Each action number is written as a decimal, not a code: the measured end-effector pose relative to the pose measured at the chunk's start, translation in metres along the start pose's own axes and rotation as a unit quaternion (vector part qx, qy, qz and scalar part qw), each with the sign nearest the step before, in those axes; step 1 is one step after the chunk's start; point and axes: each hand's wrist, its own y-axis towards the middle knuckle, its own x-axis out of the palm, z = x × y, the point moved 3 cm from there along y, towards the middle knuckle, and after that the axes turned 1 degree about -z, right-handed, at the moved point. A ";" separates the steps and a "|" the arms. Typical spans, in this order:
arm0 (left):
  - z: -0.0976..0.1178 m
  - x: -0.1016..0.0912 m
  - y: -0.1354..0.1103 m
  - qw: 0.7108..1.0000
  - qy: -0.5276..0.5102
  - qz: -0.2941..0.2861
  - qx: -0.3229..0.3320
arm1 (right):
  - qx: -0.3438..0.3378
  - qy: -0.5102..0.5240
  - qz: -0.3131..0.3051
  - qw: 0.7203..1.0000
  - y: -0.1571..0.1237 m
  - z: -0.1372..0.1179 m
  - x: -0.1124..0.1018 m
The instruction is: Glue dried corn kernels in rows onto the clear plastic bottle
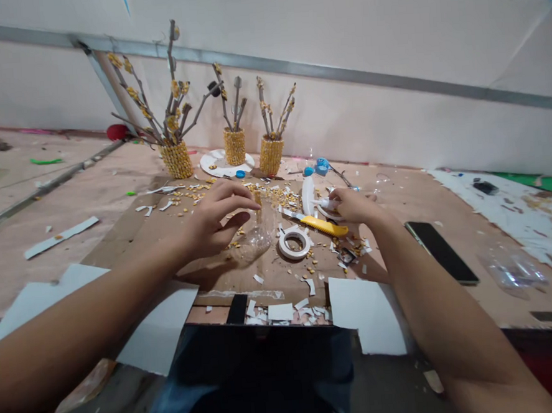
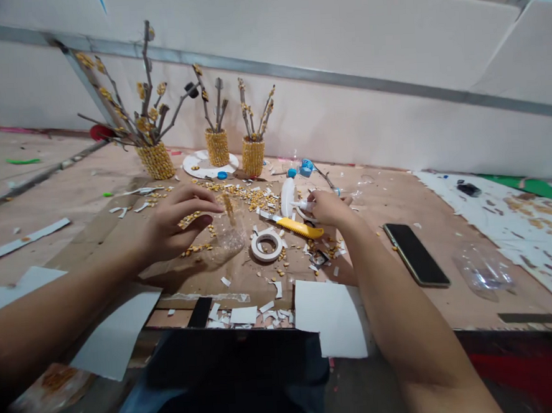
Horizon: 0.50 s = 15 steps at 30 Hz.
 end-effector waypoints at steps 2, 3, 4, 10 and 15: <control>0.002 -0.001 0.001 1.000 -0.003 -0.009 0.006 | -0.001 0.010 0.012 1.000 0.001 0.002 0.000; 0.003 -0.002 0.002 1.000 -0.005 -0.012 0.010 | -0.002 0.017 0.022 1.000 0.001 0.002 -0.001; 0.003 -0.002 0.002 1.000 -0.007 -0.014 0.016 | -0.003 0.026 0.035 0.999 0.001 0.003 -0.002; 0.004 -0.004 0.003 0.999 -0.023 -0.027 0.031 | -0.033 0.091 0.165 0.982 -0.001 -0.004 -0.020; 0.005 -0.006 0.001 0.999 -0.039 -0.025 0.026 | -0.097 0.185 0.311 0.927 -0.014 -0.019 -0.052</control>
